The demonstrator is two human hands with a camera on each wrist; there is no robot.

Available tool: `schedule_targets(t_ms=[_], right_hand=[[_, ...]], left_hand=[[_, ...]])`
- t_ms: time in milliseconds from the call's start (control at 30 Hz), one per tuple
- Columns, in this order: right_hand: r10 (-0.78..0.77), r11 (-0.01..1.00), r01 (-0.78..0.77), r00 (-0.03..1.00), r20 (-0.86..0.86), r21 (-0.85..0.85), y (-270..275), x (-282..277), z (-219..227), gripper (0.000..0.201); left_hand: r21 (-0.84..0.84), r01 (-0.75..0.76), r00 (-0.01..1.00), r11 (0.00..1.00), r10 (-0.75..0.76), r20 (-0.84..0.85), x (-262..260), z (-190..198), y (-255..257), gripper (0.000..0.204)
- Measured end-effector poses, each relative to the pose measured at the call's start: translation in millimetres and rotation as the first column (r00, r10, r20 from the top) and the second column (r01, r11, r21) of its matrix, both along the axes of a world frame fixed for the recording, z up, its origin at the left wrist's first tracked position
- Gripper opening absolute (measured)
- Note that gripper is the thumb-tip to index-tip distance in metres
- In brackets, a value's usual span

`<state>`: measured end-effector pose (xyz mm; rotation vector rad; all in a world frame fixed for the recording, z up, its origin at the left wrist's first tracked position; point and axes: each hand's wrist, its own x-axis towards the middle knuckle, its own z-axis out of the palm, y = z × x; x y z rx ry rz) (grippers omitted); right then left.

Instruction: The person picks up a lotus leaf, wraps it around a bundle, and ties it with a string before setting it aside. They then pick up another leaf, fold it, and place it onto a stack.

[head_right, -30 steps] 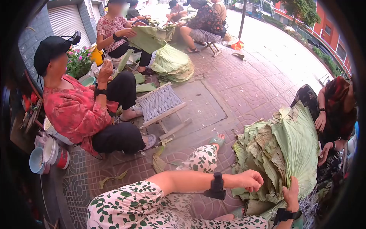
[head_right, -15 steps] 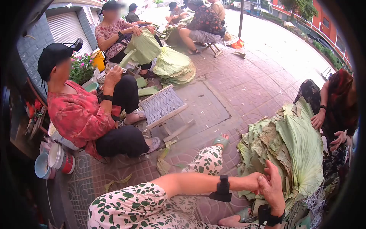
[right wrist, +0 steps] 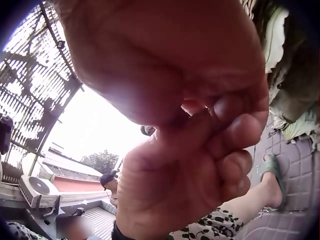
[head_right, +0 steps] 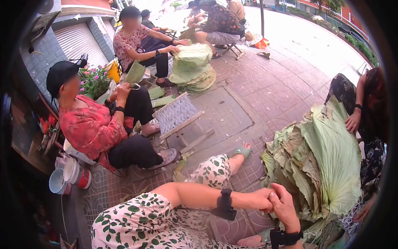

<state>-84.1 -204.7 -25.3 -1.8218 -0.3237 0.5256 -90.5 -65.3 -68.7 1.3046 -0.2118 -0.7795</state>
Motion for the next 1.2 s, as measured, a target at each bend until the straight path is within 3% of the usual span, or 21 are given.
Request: schedule_targets(t_ms=[133, 367, 567, 733, 1067, 1200], right_hand=[[0.061, 0.994, -0.056, 0.997, 0.055, -0.099, 0.2, 0.8, 5.7, 0.029], [0.105, 0.974, -0.053, 0.967, 0.232, -0.222, -3.0, 1.2, -0.1, 0.028], [0.072, 0.972, -0.027, 0.980, 0.183, -0.234, -2.0, -8.0, 9.8, 0.028], [0.100, 0.960, -0.032, 0.967, 0.234, -0.278, -3.0, -11.2, 12.1, 0.028], [0.184, 0.921, -0.032, 0.914, 0.361, -0.389, -7.6, -11.5, 13.2, 0.028], [0.173, 0.938, -0.018, 0.888, 0.425, -0.346, -5.1, -11.6, 17.7, 0.026]], left_hand=[[-0.046, -0.157, 0.986, 0.987, 0.154, -0.058, -4.1, 7.1, -4.8, 0.018], [0.029, -0.045, 0.998, 0.999, 0.046, -0.053, 1.7, -14.8, -12.0, 0.023], [-0.026, -0.087, 0.996, 0.996, 0.087, -0.018, -4.4, -3.0, -11.4, 0.022], [0.015, -0.002, 1.000, 1.000, 0.002, -0.015, -2.9, -5.8, -9.4, 0.021], [0.024, -0.041, 0.999, 0.999, 0.042, -0.003, -2.6, -22.9, -21.5, 0.019], [-0.030, -0.066, 0.997, 0.997, 0.065, -0.027, -2.3, -15.1, -19.4, 0.016]])
